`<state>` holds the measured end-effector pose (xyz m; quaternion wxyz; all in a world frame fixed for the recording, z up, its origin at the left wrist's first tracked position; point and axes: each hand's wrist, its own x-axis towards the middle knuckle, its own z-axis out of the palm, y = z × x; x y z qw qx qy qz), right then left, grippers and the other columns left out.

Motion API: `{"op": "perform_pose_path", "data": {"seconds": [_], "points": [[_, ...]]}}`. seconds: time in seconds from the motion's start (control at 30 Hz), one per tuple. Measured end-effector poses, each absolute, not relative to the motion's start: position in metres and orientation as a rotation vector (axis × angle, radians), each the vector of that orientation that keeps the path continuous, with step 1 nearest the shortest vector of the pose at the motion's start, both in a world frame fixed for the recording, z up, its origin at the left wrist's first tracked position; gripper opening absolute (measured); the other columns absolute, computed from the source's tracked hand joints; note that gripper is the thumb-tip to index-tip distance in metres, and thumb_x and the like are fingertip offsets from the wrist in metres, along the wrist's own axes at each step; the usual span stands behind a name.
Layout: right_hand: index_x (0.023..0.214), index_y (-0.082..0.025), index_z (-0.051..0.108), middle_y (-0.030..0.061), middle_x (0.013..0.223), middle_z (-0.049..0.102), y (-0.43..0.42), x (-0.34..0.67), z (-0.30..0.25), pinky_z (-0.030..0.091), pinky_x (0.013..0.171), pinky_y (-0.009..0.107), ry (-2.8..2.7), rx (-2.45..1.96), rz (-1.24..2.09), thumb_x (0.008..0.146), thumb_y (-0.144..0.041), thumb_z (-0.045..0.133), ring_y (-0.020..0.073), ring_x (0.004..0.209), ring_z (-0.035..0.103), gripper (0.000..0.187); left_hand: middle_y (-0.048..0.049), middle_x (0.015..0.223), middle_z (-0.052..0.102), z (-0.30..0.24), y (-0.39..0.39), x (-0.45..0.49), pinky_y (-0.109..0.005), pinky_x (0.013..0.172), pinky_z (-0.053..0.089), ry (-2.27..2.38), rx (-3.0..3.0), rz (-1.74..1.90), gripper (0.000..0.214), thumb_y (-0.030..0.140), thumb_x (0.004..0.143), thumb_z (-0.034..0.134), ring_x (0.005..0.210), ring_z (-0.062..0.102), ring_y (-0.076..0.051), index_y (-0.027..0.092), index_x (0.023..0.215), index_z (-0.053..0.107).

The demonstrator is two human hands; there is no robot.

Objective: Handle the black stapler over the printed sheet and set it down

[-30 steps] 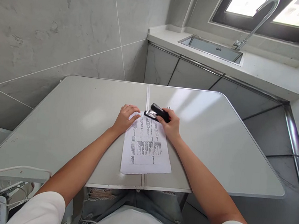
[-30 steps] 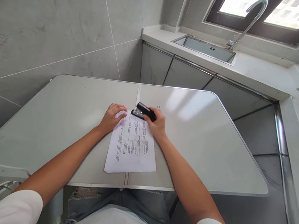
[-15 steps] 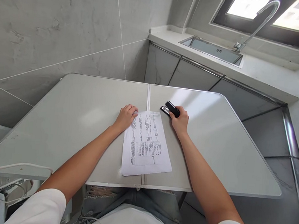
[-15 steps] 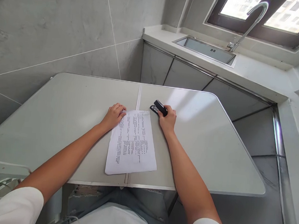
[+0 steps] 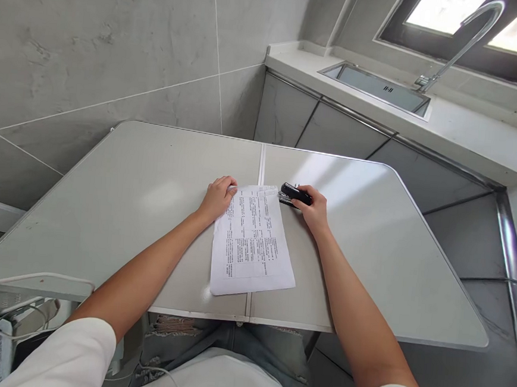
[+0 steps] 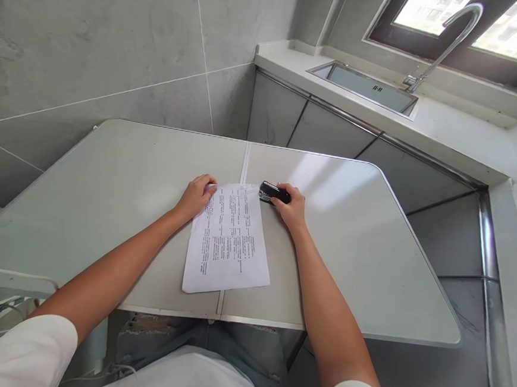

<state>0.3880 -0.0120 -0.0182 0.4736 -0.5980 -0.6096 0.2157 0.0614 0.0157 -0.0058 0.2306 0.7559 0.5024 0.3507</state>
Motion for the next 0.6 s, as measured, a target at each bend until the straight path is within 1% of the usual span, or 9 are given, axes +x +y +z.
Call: {"op": "perform_pose_path", "data": {"seconds": [0.1,0.17,0.27,0.33,0.4,0.6], "points": [[0.097,-0.025,0.076,0.0028,0.093,0.069,-0.015,0.387,-0.014,0.051,0.087,0.045,-1.537,-1.457,0.526,0.072,-0.034,0.069,0.0269,0.091,0.063,0.028,-0.0060,0.102,0.070,-0.007,0.016,0.062,-0.044,0.092,0.048,1.394,2.066,0.967,0.007,0.023,0.097,0.054,0.102,0.062,-0.026,0.024,0.094,0.060],[0.098,-0.025,0.076,0.0037,0.093,0.070,-0.018,0.384,-0.011,0.051,0.088,0.046,-1.600,-1.435,0.498,0.077,-0.034,0.065,0.0282,0.094,0.063,0.025,-0.0060,0.102,0.070,-0.008,0.016,0.062,-0.044,0.092,0.048,1.387,2.062,0.975,0.007,0.023,0.097,0.055,0.101,0.063,-0.025,0.024,0.094,0.061],[0.107,-0.027,0.077,0.0048,0.098,0.074,-0.021,0.378,-0.007,0.049,0.094,0.050,-1.738,-1.373,0.403,0.090,-0.038,0.062,0.0297,0.100,0.062,0.026,-0.0058,0.101,0.070,-0.007,0.015,0.062,-0.043,0.091,0.049,1.373,2.068,0.977,0.008,0.023,0.097,0.055,0.100,0.064,-0.025,0.024,0.094,0.062],[0.115,-0.028,0.077,0.0045,0.104,0.076,-0.023,0.374,-0.005,0.046,0.098,0.053,-1.818,-1.333,0.311,0.095,-0.042,0.063,0.0298,0.101,0.063,0.028,-0.0056,0.101,0.070,-0.006,0.015,0.062,-0.043,0.090,0.049,1.369,2.070,0.980,0.008,0.023,0.097,0.055,0.100,0.064,-0.024,0.024,0.095,0.063],[0.120,-0.030,0.077,0.0042,0.108,0.077,-0.023,0.371,-0.004,0.045,0.100,0.054,-1.856,-1.292,0.263,0.098,-0.042,0.064,0.0292,0.101,0.064,0.028,-0.0055,0.101,0.071,-0.005,0.015,0.062,-0.043,0.091,0.049,1.354,2.077,0.979,0.008,0.023,0.097,0.056,0.099,0.064,-0.024,0.024,0.096,0.063],[0.124,-0.032,0.078,0.0043,0.114,0.076,-0.022,0.369,-0.006,0.048,0.097,0.052,-1.876,-1.229,0.285,0.103,-0.038,0.059,0.0274,0.099,0.065,0.029,-0.0061,0.106,0.072,-0.003,0.014,0.063,-0.044,0.097,0.049,1.328,2.107,0.932,0.008,0.024,0.096,0.057,0.104,0.065,-0.025,0.023,0.098,0.065]]}}
